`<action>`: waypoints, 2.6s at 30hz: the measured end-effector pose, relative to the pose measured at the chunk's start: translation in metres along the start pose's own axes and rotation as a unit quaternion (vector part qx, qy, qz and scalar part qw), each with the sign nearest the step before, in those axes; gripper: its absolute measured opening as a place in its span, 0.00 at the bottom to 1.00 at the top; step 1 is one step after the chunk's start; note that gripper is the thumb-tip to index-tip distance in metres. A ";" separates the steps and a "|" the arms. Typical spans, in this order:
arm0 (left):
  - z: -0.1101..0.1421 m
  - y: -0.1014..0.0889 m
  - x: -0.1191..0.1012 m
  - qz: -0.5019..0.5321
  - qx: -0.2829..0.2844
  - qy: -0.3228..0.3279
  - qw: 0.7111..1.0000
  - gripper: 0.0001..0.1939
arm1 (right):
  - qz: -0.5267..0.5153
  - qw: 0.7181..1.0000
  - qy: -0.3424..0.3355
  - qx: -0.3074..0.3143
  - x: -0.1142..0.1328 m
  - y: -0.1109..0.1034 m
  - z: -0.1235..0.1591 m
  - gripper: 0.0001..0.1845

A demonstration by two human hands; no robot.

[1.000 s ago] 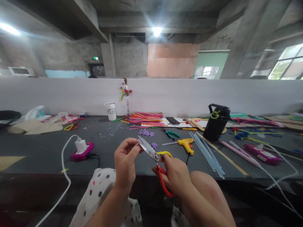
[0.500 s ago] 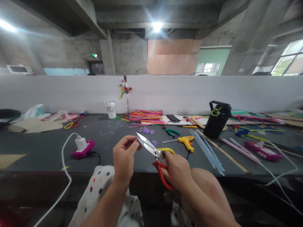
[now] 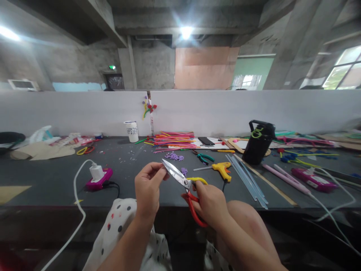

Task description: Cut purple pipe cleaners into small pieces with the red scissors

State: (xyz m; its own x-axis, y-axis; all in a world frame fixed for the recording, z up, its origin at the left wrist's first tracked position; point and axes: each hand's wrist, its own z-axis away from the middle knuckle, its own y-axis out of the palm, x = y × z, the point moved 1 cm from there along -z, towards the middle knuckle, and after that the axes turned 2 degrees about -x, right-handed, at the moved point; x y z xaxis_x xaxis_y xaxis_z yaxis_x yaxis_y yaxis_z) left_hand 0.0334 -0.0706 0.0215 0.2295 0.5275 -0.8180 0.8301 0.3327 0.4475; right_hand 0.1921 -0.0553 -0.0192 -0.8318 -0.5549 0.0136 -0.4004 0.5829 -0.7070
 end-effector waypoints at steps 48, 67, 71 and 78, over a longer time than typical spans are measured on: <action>0.004 -0.003 0.007 -0.180 0.263 -0.181 0.930 0.06 | -0.632 0.723 0.244 0.135 0.010 -0.002 -0.037 0.06; 0.002 -0.006 -0.008 -0.010 0.103 -0.154 0.983 0.03 | -0.328 0.918 0.148 0.166 0.007 -0.016 -0.016 0.14; -0.004 -0.006 -0.014 -0.025 0.106 -0.148 0.983 0.03 | -0.353 0.900 0.161 0.200 0.002 -0.016 -0.023 0.15; -0.037 0.002 0.008 -0.051 0.118 -0.165 0.978 0.03 | -0.545 0.732 0.293 0.284 -0.017 -0.008 -0.050 0.08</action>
State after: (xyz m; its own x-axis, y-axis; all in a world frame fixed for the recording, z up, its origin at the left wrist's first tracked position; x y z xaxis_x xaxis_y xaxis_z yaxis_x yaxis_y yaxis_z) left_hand 0.0181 -0.0369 0.0296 0.2588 0.2078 -0.9433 0.9425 0.1594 0.2937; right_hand 0.1901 -0.0208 0.0212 -0.2254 -0.0598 0.9724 -0.8633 -0.4503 -0.2278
